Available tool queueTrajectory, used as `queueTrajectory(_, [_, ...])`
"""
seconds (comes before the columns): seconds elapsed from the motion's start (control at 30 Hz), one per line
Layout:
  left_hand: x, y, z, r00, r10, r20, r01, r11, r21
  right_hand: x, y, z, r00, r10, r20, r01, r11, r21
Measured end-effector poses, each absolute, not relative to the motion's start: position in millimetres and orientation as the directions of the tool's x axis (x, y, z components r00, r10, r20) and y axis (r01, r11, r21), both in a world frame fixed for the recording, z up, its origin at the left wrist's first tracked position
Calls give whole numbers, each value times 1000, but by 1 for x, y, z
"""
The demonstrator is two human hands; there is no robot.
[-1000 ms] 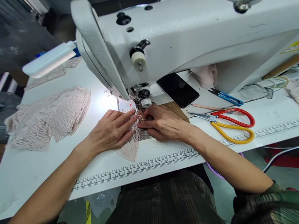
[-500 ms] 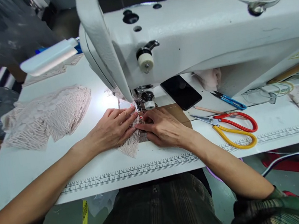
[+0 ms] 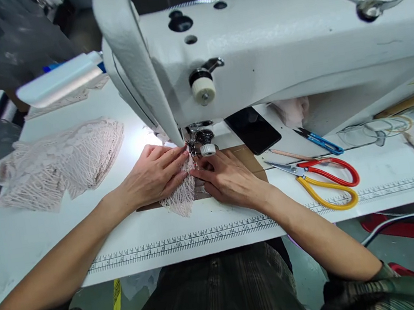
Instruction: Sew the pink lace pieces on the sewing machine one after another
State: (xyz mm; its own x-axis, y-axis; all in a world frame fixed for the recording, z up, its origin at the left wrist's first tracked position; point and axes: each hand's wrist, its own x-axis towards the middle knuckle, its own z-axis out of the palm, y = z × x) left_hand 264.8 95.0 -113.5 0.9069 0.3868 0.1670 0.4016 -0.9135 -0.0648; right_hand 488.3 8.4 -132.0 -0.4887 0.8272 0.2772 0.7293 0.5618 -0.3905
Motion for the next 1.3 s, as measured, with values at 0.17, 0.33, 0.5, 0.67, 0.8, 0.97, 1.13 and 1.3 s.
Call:
queueTrajectory(0.17, [263, 95, -118, 903, 378, 206, 388, -922, -11, 489, 8, -133, -485, 821, 302, 716, 571, -403])
queueTrajectory(0.33, [264, 94, -121, 890, 399, 219, 406, -914, 12, 487, 8, -133, -461, 832, 310, 721, 554, -416])
queueTrajectory(0.5, [269, 86, -119, 869, 442, 220, 452, -892, 5, 486, 9, -133, -452, 829, 329, 724, 556, -408])
queueTrajectory(0.67, [273, 81, -121, 842, 487, 233, 497, -868, 17, 486, 10, -134, -436, 826, 357, 720, 558, -413])
queueTrajectory(0.8, [272, 81, -120, 837, 501, 219, 502, -863, 57, 488, 11, -134, -431, 823, 370, 704, 563, -433])
queueTrajectory(0.97, [270, 81, -120, 836, 510, 202, 502, -860, 92, 490, 12, -136, -433, 819, 377, 698, 569, -434])
queueTrajectory(1.13, [270, 78, -123, 828, 512, 228, 509, -857, 75, 491, 12, -137, -442, 819, 366, 686, 572, -450])
queueTrajectory(1.3, [271, 77, -126, 802, 463, 378, 485, -873, 40, 493, 12, -137, -455, 821, 345, 696, 570, -437])
